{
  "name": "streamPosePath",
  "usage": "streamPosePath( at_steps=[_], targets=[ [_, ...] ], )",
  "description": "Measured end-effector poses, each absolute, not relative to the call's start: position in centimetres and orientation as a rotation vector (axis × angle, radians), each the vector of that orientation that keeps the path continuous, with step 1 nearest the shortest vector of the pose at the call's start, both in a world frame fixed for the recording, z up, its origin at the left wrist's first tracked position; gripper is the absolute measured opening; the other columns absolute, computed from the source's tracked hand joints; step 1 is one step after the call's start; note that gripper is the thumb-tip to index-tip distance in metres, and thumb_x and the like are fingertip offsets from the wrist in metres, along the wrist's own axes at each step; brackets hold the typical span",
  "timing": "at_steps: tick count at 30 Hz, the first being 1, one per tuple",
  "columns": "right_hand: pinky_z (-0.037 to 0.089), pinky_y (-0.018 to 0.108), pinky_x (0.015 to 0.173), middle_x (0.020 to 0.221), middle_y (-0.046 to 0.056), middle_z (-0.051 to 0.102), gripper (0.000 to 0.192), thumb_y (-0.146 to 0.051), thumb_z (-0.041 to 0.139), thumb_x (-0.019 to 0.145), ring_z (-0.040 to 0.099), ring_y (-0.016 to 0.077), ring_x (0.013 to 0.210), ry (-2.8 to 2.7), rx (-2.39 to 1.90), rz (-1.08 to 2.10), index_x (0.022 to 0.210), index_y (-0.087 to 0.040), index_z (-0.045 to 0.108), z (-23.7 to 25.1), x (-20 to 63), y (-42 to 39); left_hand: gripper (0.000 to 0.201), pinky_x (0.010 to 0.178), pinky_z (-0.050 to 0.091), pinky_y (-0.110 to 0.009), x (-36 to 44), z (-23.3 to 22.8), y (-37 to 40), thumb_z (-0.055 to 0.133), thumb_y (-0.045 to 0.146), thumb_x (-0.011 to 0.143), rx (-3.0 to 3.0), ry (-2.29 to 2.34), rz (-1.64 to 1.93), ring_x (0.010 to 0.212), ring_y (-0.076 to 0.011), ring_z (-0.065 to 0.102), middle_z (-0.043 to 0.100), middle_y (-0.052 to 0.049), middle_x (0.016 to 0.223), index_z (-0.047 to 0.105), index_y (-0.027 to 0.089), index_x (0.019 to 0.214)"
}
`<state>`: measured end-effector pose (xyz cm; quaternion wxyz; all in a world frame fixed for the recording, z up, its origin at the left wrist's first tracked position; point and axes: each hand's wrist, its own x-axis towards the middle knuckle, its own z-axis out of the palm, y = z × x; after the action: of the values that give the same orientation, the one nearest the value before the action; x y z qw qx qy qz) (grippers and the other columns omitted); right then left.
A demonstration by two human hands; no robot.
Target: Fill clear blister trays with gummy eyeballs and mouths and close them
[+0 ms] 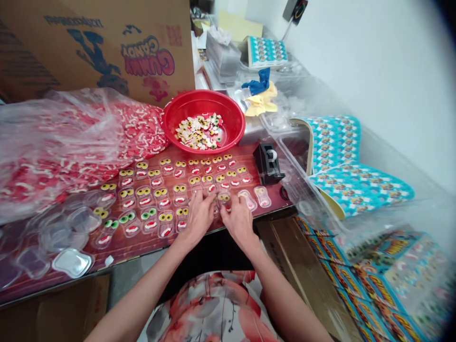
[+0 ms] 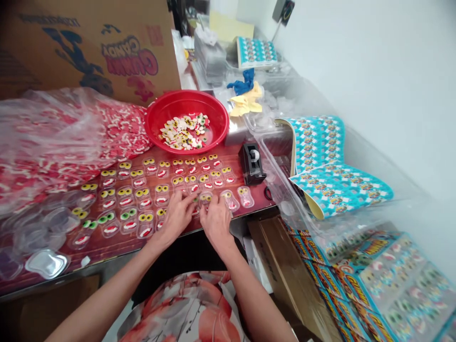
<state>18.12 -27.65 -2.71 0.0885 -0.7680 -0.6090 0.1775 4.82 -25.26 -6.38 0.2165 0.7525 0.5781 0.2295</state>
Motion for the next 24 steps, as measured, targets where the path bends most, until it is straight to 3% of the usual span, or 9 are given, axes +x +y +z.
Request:
streamPosePath(
  at_steps=[6,15,24],
  targets=[
    [0.051,0.031,0.073,0.119,0.017,0.057,0.027,-0.029,0.052,0.096,0.067,0.0245,0.094,-1.915,-2.421,0.443,0.117,-0.013,0.057,-3.2,17.4,-28.0,0.036,0.081,0.041,-0.037,5.1,-6.5,-24.4,0.047,0.025,0.095,2.225,1.654,0.375,0.096,-0.0264,0.048,0.051,-0.011,0.100,0.069,0.025,0.124],
    [0.053,0.031,0.074,0.120,0.016,0.055,0.035,-0.028,0.051,0.096,0.069,0.0230,0.090,-1.990,-2.379,0.492,0.128,-0.014,0.056,-3.5,19.2,-28.7,0.034,0.085,0.039,-0.038,6.3,-6.1,-24.5,0.046,0.038,0.098,2.126,1.645,0.430,0.101,-0.0272,0.051,0.054,-0.011,0.103,0.074,0.026,0.114],
    [0.053,0.032,0.070,0.120,0.021,0.055,0.042,-0.024,0.044,0.098,0.066,0.0227,0.082,-2.066,-2.305,0.461,0.136,-0.007,0.054,-5.3,19.6,-28.3,0.027,0.091,0.039,-0.047,7.9,-5.6,-23.5,0.052,0.028,0.095,2.095,1.688,0.322,0.109,-0.0327,0.051,0.060,-0.014,0.109,0.076,0.023,0.105]
  ],
)
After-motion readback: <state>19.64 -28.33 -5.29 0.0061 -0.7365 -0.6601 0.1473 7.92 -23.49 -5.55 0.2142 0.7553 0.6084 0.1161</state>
